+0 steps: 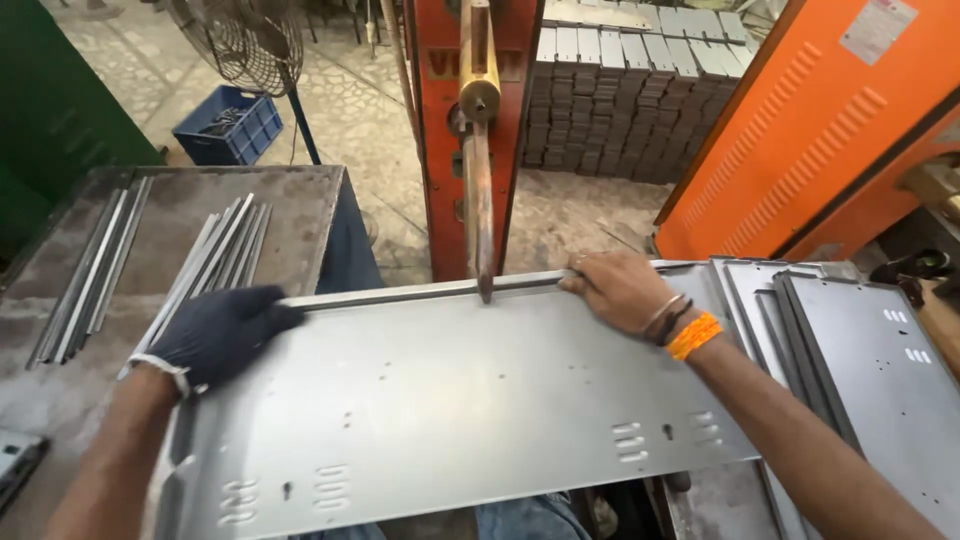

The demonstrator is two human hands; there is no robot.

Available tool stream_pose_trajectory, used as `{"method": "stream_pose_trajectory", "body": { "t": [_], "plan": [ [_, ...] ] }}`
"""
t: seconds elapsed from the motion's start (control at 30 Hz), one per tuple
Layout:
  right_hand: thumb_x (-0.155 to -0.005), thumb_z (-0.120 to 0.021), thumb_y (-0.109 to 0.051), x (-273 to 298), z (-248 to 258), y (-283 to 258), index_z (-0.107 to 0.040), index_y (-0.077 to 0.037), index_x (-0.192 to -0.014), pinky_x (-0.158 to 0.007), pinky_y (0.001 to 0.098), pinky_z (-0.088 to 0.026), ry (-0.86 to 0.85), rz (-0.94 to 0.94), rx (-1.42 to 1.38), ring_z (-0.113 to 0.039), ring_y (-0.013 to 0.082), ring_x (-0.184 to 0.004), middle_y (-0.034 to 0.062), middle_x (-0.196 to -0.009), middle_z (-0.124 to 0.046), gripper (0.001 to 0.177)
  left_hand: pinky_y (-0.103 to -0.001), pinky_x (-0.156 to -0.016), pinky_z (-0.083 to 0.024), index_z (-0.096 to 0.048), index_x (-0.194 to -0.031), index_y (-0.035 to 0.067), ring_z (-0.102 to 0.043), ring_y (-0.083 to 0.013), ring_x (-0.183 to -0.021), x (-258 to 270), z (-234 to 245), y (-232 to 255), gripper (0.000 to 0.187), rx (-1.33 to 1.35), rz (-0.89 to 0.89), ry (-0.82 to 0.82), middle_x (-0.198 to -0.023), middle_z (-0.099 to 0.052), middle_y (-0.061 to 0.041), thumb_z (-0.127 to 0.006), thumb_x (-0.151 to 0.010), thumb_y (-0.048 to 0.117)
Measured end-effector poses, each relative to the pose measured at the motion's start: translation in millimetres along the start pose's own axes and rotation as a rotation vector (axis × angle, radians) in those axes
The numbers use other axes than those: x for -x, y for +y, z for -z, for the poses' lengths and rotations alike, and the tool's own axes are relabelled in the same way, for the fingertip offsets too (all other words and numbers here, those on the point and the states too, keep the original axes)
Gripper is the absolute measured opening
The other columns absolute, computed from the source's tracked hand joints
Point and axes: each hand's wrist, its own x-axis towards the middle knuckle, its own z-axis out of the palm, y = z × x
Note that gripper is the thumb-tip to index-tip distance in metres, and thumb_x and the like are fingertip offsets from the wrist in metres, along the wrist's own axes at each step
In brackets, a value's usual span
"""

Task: The person repeatedly picks up a rectangular metal panel and a thin metal strip, aligns them at a vertical welding machine, and welds the strip to the panel edge. After each weld, the person places the panel aside and repeats the process with new panels and strips.

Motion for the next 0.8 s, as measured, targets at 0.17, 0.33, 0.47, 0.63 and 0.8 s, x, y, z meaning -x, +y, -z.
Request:
{"method": "stream_pose_trajectory", "body": {
  "t": [0.17, 0.33, 0.47, 0.63, 0.8],
  "plan": [
    [-0.1, -0.057, -0.042, -3.8, -2.7, -14.9, -0.062, -0.007, -0.085, -0.072, 0.0509, -0.044, -0.123, -0.098, 0.043, -0.065, 0.0389, -0.073, 0.0152, -0.075, -0.07, 0.039, -0.046, -0.094, -0.055, -0.074, -0.119, 0.013, -0.072, -0.0358, -0.106, 22.6, 18.1, 11.3, 0.055, -0.02, 0.064, 0.052, -0.109, -0.077, -0.016, -0.066, -0.086, 0.056],
    [-0.101, -0.052, -0.046, -8.8, -0.8, -38.1, -0.062, -0.007, -0.082, -0.072, 0.0501, -0.043, -0.191, -0.202, 0.123, -0.065, 0.0352, -0.068, 0.0139, -0.071, -0.068, 0.044, -0.045, -0.079, -0.055, -0.073, -0.107, 0.007, -0.071, -0.0352, -0.087, 9.1, -8.8, 64.8, 0.045, 0.071, -0.615, 0.447, -0.096, -0.074, -0.016, -0.079, -0.079, 0.041],
    [-0.099, -0.055, -0.049, -19.2, -7.3, -45.7, -0.064, -0.007, -0.08, -0.07, 0.0495, -0.044, -0.202, -0.299, 0.091, -0.067, 0.0347, -0.071, 0.0144, -0.073, -0.069, 0.047, -0.045, -0.078, -0.055, -0.076, -0.101, 0.01, -0.071, -0.0328, -0.084, -0.4, -16.7, 135.4, 0.035, 0.023, -0.544, 0.246, -0.089, -0.075, -0.014, -0.077, -0.082, 0.039],
    [-0.103, -0.055, -0.044, -22.1, -18.1, -40.0, -0.067, -0.007, -0.085, -0.077, 0.0523, -0.047, -0.136, -0.167, 0.041, -0.068, 0.0395, -0.082, 0.0173, -0.079, -0.072, 0.043, -0.049, -0.074, -0.055, -0.077, -0.091, 0.011, -0.072, -0.0363, -0.081, -19.1, -36.1, 154.4, 0.038, 0.01, -0.458, 0.251, -0.085, -0.074, -0.016, -0.067, -0.091, 0.049],
    [-0.099, -0.056, -0.041, -29.2, -24.8, -43.9, -0.069, -0.008, -0.092, -0.071, 0.0533, -0.046, -0.156, -0.162, 0.005, -0.068, 0.0391, -0.076, 0.0171, -0.077, -0.071, 0.036, -0.049, -0.072, -0.056, -0.081, -0.086, 0.017, -0.072, -0.0372, -0.075, -27.1, -22.6, 162.7, 0.049, -0.073, -0.352, 0.118, -0.078, -0.074, -0.017, -0.063, -0.086, 0.064]
  ]
}}
